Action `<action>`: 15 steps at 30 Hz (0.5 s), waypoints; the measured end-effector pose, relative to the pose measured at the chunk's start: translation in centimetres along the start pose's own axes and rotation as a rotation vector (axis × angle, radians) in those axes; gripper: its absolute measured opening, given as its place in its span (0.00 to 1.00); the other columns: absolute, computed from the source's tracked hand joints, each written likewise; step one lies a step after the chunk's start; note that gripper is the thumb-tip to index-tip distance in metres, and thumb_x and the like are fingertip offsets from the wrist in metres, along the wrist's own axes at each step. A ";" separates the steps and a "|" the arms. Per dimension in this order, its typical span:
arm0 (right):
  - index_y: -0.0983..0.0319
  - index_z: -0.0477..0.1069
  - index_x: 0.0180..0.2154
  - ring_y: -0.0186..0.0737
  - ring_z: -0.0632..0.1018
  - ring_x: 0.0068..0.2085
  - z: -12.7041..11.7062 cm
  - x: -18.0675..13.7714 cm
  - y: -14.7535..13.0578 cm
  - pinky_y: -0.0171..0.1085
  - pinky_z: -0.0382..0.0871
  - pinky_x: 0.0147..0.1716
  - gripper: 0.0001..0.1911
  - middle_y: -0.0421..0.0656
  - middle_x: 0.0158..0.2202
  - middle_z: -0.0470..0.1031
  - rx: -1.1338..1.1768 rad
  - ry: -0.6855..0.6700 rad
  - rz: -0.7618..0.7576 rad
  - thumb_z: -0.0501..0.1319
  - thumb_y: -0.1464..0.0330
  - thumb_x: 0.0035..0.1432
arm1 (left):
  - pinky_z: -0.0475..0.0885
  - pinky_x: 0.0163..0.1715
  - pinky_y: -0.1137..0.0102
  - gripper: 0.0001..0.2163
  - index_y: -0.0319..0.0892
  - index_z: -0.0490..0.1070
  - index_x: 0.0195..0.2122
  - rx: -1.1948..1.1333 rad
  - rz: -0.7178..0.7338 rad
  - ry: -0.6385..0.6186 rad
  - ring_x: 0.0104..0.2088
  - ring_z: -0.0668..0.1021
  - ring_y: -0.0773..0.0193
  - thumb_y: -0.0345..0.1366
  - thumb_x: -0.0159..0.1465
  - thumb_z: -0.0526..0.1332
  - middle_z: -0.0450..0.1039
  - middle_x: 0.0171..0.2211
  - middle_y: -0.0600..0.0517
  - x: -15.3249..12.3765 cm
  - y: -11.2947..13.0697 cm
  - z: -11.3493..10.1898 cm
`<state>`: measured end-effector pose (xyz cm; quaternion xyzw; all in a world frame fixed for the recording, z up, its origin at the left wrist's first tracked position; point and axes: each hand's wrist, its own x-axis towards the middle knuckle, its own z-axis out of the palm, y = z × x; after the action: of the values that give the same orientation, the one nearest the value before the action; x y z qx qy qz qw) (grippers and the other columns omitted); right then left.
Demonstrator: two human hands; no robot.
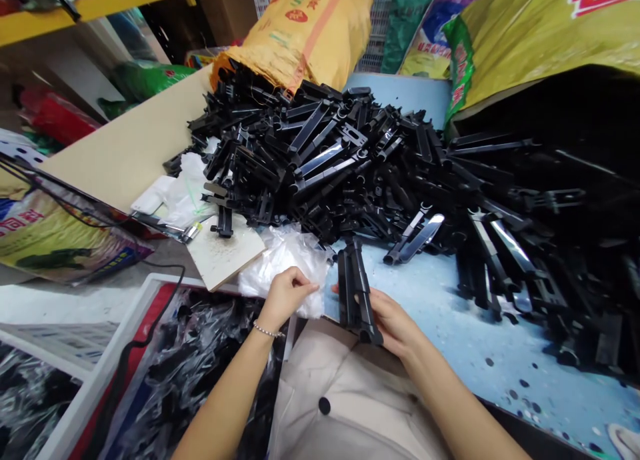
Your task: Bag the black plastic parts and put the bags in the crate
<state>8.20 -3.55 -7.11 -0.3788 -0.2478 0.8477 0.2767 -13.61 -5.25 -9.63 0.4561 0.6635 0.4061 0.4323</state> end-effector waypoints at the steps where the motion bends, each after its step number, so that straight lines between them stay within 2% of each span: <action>1: 0.63 0.78 0.38 0.36 0.77 0.31 0.1 0.4 0.1 0.35 0.71 0.34 0.15 0.43 0.33 0.79 0.011 -0.014 0.006 0.69 0.64 0.47 | 0.63 0.25 0.74 0.12 0.39 0.68 0.22 -0.030 -0.010 -0.021 0.23 0.67 0.70 0.41 0.52 0.68 0.66 0.21 0.57 0.0 0.1 -0.1; 6: 0.64 0.77 0.33 0.31 0.73 0.26 1.2 3.0 1.3 0.31 0.69 0.31 0.12 0.40 0.27 0.77 0.046 -0.066 0.015 0.70 0.67 0.43 | 0.67 0.29 0.73 0.08 0.38 0.72 0.27 -0.104 -0.015 -0.107 0.27 0.71 0.68 0.38 0.54 0.65 0.70 0.25 0.54 -0.2 0.6 -0.1; 9: 0.64 0.76 0.32 0.31 0.72 0.25 1.3 3.8 1.4 0.31 0.69 0.30 0.10 0.39 0.25 0.75 0.015 -0.025 -0.021 0.69 0.69 0.43 | 0.71 0.35 0.70 0.04 0.40 0.70 0.28 -0.101 0.096 0.030 0.31 0.74 0.66 0.34 0.57 0.62 0.72 0.30 0.52 -0.8 0.5 -0.7; 11: 0.64 0.76 0.33 0.31 0.72 0.25 0.9 3.3 1.0 0.31 0.68 0.28 0.11 0.39 0.26 0.75 -0.015 0.035 -0.057 0.67 0.69 0.44 | 0.72 0.43 0.66 0.05 0.40 0.70 0.28 0.065 0.252 0.135 0.39 0.76 0.63 0.29 0.60 0.57 0.73 0.35 0.49 -1.4 0.4 -1.1; 12: 0.64 0.76 0.35 0.31 0.72 0.25 0.7 2.8 0.7 0.30 0.68 0.27 0.11 0.39 0.27 0.76 -0.028 0.062 -0.077 0.67 0.69 0.45 | 0.72 0.47 0.63 0.08 0.41 0.71 0.29 0.182 0.327 0.150 0.42 0.76 0.61 0.27 0.61 0.54 0.74 0.38 0.48 -1.7 0.4 -1.3; 15: 0.62 0.76 0.38 0.32 0.74 0.28 -0.1 0.3 0.3 0.30 0.69 0.29 0.13 0.39 0.29 0.76 -0.038 0.086 -0.102 0.67 0.68 0.47 | 0.70 0.53 0.59 0.15 0.42 0.75 0.41 0.427 0.435 0.107 0.49 0.75 0.59 0.24 0.62 0.51 0.73 0.45 0.46 -2.2 0.3 -1.3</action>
<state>8.00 -3.57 -7.51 -0.4069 -0.2707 0.8105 0.3229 -14.29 -7.49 -8.54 0.6459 0.6423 0.3640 0.1942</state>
